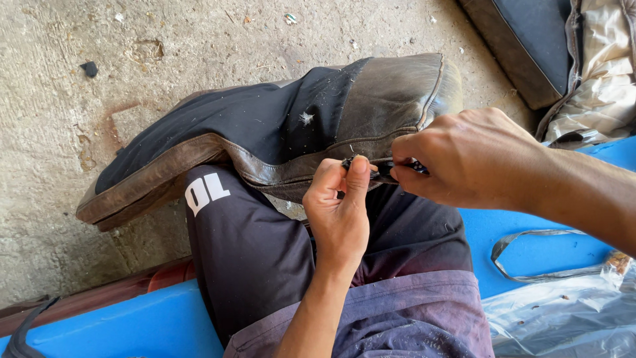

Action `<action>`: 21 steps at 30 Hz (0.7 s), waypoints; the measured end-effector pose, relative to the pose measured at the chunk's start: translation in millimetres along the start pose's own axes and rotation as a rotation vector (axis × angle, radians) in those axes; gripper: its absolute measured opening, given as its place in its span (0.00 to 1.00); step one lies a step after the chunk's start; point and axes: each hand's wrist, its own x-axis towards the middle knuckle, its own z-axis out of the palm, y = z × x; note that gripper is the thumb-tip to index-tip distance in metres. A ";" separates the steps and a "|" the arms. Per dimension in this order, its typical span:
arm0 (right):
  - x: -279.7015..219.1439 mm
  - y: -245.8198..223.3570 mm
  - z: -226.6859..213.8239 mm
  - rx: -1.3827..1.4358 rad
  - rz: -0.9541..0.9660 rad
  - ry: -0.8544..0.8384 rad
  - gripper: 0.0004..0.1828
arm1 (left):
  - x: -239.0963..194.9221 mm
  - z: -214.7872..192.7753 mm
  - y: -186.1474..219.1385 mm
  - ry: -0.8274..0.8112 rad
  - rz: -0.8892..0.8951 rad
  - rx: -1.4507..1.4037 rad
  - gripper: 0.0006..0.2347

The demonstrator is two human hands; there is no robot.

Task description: The person uses a small knife to cut and pry the zipper off a worn two-tone cushion. They repeatedly slice along the zipper tape and pull away the removed sections, exposing the inner foam and fabric.

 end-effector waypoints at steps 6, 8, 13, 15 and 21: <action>-1.3 1.3 -0.9 0.047 0.039 -0.005 0.16 | 1.1 0.6 -3.4 0.014 -0.038 0.019 0.15; 0.2 0.1 -2.2 0.027 0.037 -0.027 0.17 | 1.4 0.0 -3.1 -0.004 -0.028 0.021 0.16; 5.2 -2.6 -6.9 -0.008 -0.019 0.017 0.18 | 2.3 0.1 -0.7 -0.023 0.037 0.070 0.16; 8.3 -3.8 -6.8 -0.052 -0.009 -0.034 0.18 | 1.7 0.1 0.0 -0.023 0.048 0.101 0.16; 10.6 -0.5 2.8 -0.086 -0.126 0.024 0.17 | 4.0 -4.1 -0.6 0.001 0.001 0.033 0.13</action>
